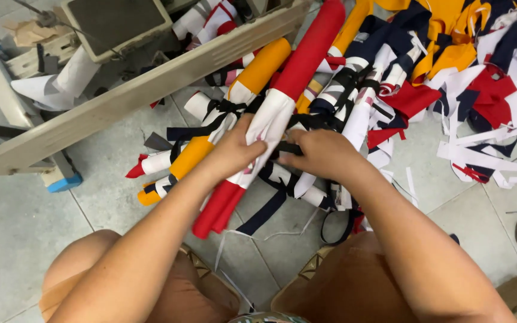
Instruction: The person sits on the floor and ties black ribbons around rolled fabric pieces of various colors. They pick up rolls, wrap the ribbon, and tie knots to secure them, handling multiple rolls in sequence.
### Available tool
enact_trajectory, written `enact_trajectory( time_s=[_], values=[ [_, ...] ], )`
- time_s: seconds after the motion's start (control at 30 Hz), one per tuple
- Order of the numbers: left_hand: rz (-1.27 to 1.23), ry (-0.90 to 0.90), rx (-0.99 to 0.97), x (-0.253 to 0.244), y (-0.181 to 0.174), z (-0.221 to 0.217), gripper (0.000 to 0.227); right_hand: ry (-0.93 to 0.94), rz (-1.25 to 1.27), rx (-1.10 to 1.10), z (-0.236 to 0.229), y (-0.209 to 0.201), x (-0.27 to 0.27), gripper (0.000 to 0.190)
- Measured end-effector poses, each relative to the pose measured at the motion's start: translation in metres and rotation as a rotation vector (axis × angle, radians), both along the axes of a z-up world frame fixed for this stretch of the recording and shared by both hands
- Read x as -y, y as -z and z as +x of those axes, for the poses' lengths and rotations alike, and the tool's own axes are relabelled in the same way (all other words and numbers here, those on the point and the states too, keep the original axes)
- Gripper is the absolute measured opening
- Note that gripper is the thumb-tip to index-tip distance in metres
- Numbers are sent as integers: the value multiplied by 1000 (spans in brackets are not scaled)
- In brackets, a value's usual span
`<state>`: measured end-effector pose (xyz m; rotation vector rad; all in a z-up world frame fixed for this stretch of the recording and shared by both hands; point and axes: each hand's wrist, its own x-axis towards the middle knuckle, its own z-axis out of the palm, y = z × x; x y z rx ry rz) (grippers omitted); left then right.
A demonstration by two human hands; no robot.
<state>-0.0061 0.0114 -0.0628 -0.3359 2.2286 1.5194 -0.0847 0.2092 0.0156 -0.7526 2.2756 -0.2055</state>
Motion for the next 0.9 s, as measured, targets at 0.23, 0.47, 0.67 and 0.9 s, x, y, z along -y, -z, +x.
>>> enact_trajectory(
  time_s=[0.23, 0.47, 0.67, 0.9],
  values=[
    [-600, 463, -9, 5, -6, 4, 61, -200, 25, 82, 30, -47, -1, 37],
    [-789, 655, -1088, -75, -83, 52, 15, -125, 39, 98, 8, -100, -55, 34],
    [-605, 542, -1181, -112, -137, 85, 15, 156, -135, 412, 69, -114, -149, 22],
    [-705, 916, -660, -162, -82, 94, 61, 740, -122, 254, 183, -41, -192, 41]
  ],
)
